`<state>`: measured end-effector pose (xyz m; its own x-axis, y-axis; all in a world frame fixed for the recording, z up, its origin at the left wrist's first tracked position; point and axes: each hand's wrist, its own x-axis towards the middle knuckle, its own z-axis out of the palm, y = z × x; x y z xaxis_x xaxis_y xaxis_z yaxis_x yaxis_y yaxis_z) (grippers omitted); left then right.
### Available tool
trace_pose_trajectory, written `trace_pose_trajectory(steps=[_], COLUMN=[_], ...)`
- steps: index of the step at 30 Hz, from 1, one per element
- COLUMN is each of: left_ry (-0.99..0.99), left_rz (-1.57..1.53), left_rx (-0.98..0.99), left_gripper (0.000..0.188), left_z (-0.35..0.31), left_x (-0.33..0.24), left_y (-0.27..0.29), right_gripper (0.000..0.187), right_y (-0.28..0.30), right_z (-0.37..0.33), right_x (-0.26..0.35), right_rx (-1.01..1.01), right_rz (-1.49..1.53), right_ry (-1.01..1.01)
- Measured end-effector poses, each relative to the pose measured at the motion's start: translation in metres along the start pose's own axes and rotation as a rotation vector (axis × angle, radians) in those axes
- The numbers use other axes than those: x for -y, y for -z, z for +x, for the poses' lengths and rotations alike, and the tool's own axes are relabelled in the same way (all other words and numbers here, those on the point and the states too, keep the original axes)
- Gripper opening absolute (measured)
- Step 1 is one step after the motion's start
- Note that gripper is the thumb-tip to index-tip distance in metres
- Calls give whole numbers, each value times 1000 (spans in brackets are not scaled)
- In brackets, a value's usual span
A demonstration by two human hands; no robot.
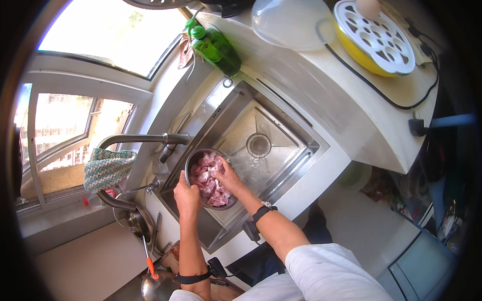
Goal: Wash raw meat pieces in a bowl in the kitchen sink.
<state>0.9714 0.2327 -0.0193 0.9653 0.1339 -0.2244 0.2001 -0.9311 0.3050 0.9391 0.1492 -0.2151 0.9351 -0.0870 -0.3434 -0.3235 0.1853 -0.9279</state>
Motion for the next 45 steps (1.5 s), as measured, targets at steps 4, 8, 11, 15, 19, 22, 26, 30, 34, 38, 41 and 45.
trace_pose_trajectory(steps=[4,8,11,15,19,22,26,30,34,38,41,45], left_ry=[-75,-238,-245,-246,-222,-234,-181,-178,-158,-208,68,236], left_rz=[82,135,123,126,3,-8,60,127,116,84,-297,-802], left_rx=[-15,-110,-84,-70,-58,-46,-25,-60,-48,-94,123,299], left_gripper=[60,60,60,61,61,61,61,61,60,60,61,49], left_z=[-8,-11,-15,-20,-22,-25,-28,-28,-32,-29,-21,-9], left_x=[-28,-37,-54,-62,-58,-73,-86,-81,-74,-45,-16,82], left_y=[6,6,2,3,-4,-9,-5,-8,-11,-18,-20,-70], right_gripper=[77,76,75,74,73,72,71,71,71,73,75,60], right_y=[9,14,27,39,56,69,65,53,49,42,52,68], right_z=[-2,-3,-2,-4,-3,-2,-3,-6,-5,-5,-9,-16], right_x=[11,17,13,18,22,20,25,25,10,1,0,8], right_rx=[-55,-89,-119,-147,-194,-208,-188,-167,-172,-172,-150,15], right_rz=[71,126,153,131,61,47,185,292,268,237,-95,-560], right_ry=[16,29,42,68,168,155,117,54,71,76,53,136])
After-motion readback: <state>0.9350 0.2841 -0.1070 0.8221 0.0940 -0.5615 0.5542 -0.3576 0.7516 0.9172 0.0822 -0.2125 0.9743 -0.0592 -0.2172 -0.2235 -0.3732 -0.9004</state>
